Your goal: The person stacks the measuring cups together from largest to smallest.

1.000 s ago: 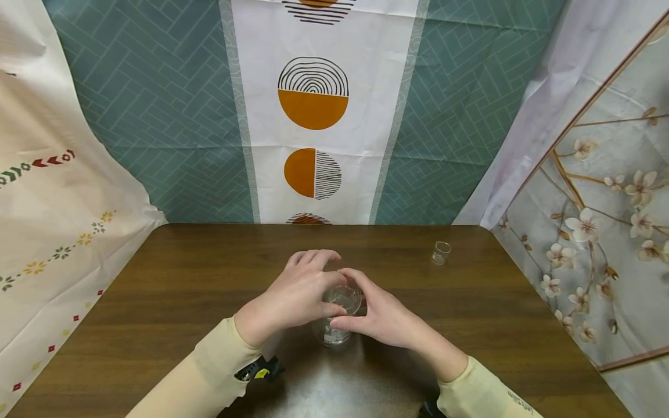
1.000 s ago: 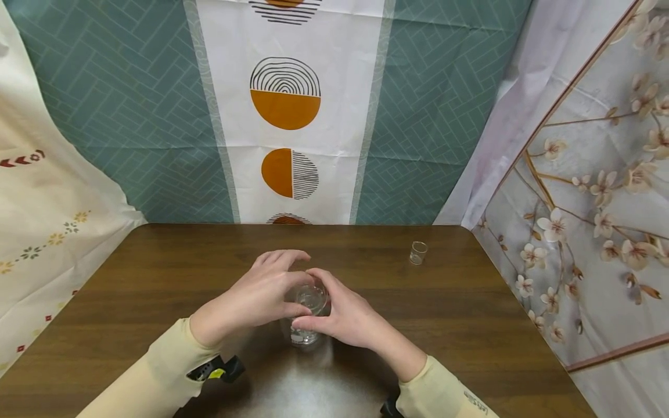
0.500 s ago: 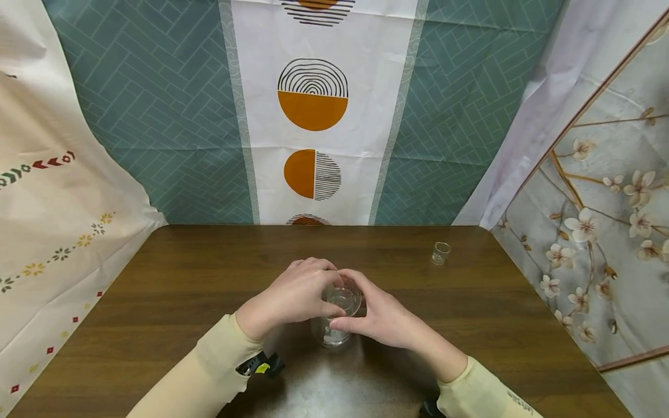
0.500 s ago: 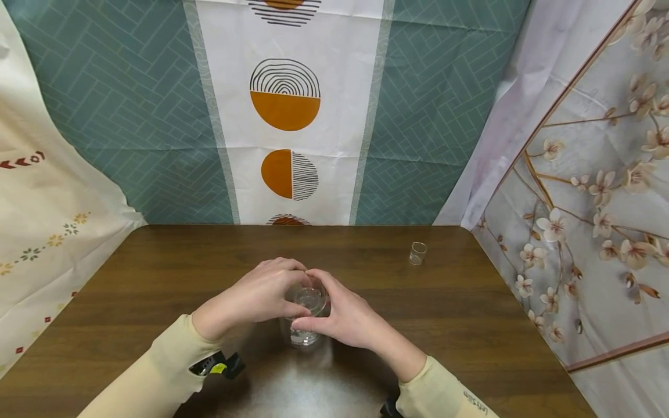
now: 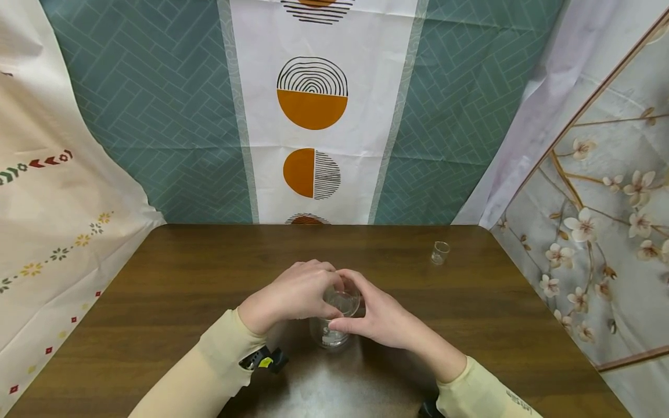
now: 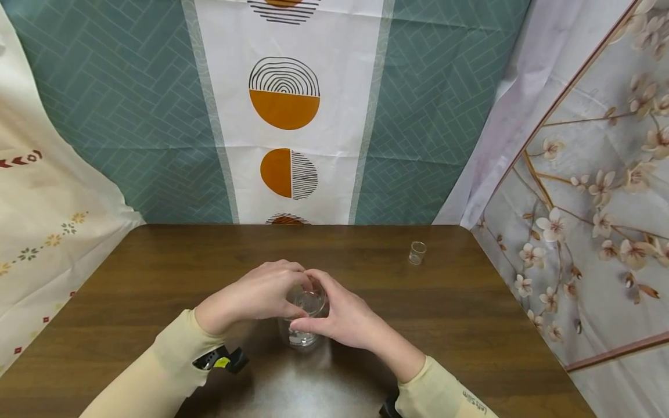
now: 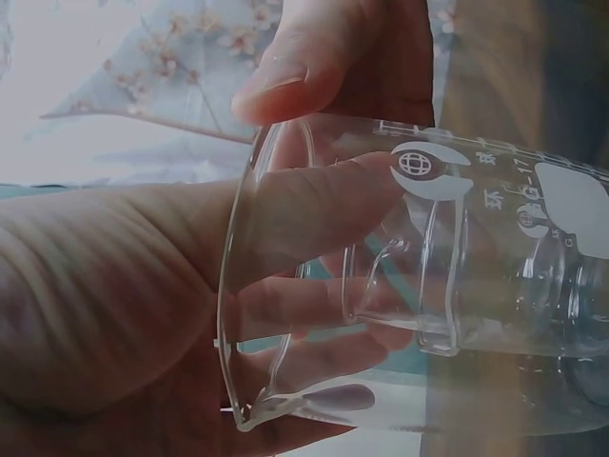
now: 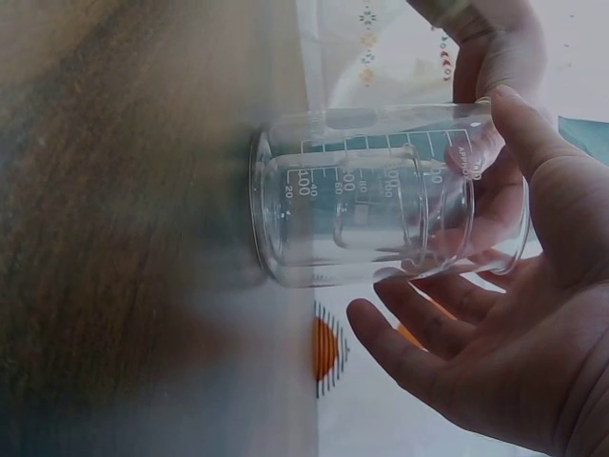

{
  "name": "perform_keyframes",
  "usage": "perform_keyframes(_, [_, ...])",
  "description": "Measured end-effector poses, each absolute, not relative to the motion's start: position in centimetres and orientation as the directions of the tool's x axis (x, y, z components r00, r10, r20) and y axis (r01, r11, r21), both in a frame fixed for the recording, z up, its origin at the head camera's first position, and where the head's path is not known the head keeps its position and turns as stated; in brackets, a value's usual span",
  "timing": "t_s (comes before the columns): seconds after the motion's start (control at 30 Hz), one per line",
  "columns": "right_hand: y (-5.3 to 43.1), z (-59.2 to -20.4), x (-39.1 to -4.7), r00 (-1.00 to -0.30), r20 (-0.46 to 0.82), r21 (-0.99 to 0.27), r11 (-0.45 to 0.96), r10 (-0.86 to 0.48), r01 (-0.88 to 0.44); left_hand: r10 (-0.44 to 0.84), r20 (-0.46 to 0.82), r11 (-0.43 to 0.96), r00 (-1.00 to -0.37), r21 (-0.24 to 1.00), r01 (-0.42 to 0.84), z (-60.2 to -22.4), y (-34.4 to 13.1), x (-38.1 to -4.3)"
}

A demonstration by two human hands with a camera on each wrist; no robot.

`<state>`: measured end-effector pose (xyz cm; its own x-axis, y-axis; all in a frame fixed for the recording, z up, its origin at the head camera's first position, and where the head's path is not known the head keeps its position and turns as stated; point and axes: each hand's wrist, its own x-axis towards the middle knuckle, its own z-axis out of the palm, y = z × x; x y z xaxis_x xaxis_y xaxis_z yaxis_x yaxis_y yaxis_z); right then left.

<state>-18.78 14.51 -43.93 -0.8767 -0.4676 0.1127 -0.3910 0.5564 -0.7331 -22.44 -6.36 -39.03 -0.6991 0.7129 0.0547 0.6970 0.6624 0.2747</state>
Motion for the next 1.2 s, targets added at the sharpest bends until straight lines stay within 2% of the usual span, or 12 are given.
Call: perform_keyframes(1.2, [14.16, -43.8, -18.68, -0.87, 0.128, -0.725, 0.554, -0.477, -0.41, 0.719, 0.013, 0.672, -0.695, 0.241, 0.7, -38.72, -6.55, -22.55])
